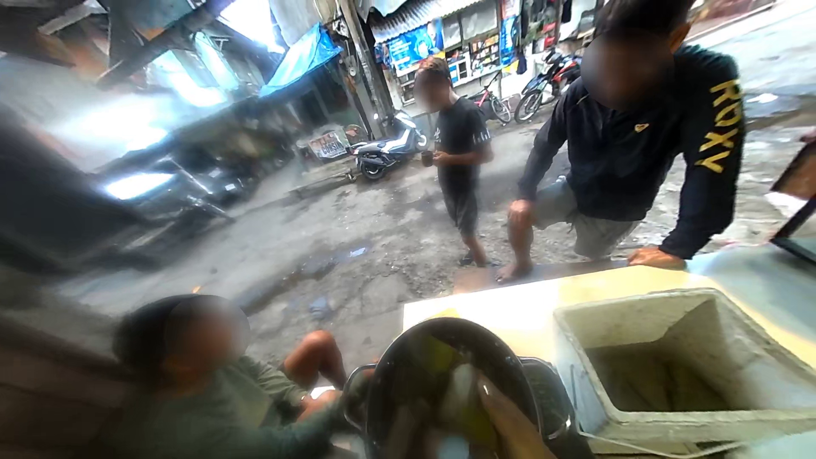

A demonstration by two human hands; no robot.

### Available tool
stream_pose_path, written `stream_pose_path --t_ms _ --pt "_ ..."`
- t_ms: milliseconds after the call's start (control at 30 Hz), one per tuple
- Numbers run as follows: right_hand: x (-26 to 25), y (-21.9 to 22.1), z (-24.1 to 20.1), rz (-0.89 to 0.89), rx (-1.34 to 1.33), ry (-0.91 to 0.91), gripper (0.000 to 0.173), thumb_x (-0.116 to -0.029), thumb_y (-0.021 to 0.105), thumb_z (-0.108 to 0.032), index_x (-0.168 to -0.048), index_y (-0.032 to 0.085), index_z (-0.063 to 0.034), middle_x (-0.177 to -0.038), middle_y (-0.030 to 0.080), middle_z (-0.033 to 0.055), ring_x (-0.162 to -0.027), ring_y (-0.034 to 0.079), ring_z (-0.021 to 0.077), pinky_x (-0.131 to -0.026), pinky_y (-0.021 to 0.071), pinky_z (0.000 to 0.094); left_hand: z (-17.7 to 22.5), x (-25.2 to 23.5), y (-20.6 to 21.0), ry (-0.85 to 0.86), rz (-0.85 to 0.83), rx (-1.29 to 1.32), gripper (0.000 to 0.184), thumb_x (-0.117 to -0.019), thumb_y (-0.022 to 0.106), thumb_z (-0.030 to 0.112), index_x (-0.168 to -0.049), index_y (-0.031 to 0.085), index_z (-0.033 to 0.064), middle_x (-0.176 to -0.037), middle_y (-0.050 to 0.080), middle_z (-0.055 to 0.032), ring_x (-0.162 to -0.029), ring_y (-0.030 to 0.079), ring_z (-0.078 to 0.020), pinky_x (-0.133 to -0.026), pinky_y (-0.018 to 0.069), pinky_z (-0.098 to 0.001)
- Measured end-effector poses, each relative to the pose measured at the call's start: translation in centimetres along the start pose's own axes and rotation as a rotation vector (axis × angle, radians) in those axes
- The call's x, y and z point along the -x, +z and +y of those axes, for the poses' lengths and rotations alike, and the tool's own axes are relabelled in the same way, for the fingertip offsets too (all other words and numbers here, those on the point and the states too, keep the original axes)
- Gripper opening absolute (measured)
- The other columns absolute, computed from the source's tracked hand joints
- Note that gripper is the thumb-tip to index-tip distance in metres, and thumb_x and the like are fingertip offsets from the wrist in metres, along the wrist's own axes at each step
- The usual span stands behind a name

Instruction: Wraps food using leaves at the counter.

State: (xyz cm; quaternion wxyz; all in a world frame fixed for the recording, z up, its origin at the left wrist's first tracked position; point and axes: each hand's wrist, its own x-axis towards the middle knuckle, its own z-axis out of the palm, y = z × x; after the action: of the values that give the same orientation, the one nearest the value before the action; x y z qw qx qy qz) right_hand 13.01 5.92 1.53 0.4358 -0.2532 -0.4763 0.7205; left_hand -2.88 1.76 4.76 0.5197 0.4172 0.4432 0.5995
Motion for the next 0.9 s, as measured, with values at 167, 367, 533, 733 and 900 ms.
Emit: stream_pose_path --t_ms 167,367,533,733,900 --pt "-0.4 -0.5 0.3 -0.017 0.086 0.051 0.064 -0.1106 0.027 -0.044 -0.163 0.016 -0.0083 -0.133 0.056 0.0053 -0.062 0.054 0.0024 -0.053 0.0504 0.0209 -0.9 -0.6 1.9 0.181 0.006 -0.480 0.033 -0.1017 0.055 0.016 -0.116 0.061 -0.0141 -0.102 0.073 -0.0066 -0.095 0.069 -0.0015 -0.090 0.0563 -0.0210" --pt "-0.6 -0.1 0.6 0.022 0.058 0.099 0.050 -0.1114 0.024 -0.035 -0.153 0.031 -0.0077 -0.090 0.061 -0.0020 -0.059 0.054 0.0048 -0.053 0.0496 0.0225 -3.0 -2.0 0.5 0.636 -0.086 -1.073 0.037 -0.1029 0.048 0.006 -0.134 0.063 -0.0068 -0.137 0.065 -0.0195 -0.132 0.061 -0.0296 -0.121 0.0321 -0.0567" --pt "-0.7 -0.3 0.2 -0.020 0.028 0.059 0.058 -0.1107 0.032 -0.036 -0.161 0.023 -0.0096 -0.115 0.064 0.0037 -0.064 0.059 0.0072 -0.053 0.0530 0.0250 -1.6 -1.3 2.1 0.258 0.059 -0.266 0.023 -0.0992 0.058 0.006 -0.115 0.064 -0.0097 -0.104 0.075 -0.0027 -0.097 0.069 -0.0025 -0.092 0.0567 -0.0236" --pt "-0.5 -0.4 0.0 -0.052 -0.046 0.126 0.057 -0.1105 0.030 -0.033 -0.163 0.016 -0.0159 -0.105 0.063 -0.0023 -0.061 0.053 0.0036 -0.052 0.0481 0.0207 -1.5 -1.1 2.1 0.339 -0.115 -0.739 0.045 -0.1043 0.054 0.014 -0.142 0.054 -0.0094 -0.147 0.058 -0.0176 -0.138 0.055 -0.0193 -0.122 0.0366 -0.0404" --pt "-0.3 -0.1 0.7 0.011 0.041 0.121 0.056 -0.1108 0.029 -0.031 -0.161 0.016 -0.0082 -0.109 0.061 -0.0003 -0.061 0.053 0.0027 -0.053 0.0480 0.0209 -0.5 -2.2 1.0 0.390 -0.209 -1.318 0.050 -0.1089 0.038 0.037 -0.144 0.061 0.0098 -0.149 0.058 -0.0035 -0.145 0.046 -0.0298 -0.120 0.0128 -0.0713"
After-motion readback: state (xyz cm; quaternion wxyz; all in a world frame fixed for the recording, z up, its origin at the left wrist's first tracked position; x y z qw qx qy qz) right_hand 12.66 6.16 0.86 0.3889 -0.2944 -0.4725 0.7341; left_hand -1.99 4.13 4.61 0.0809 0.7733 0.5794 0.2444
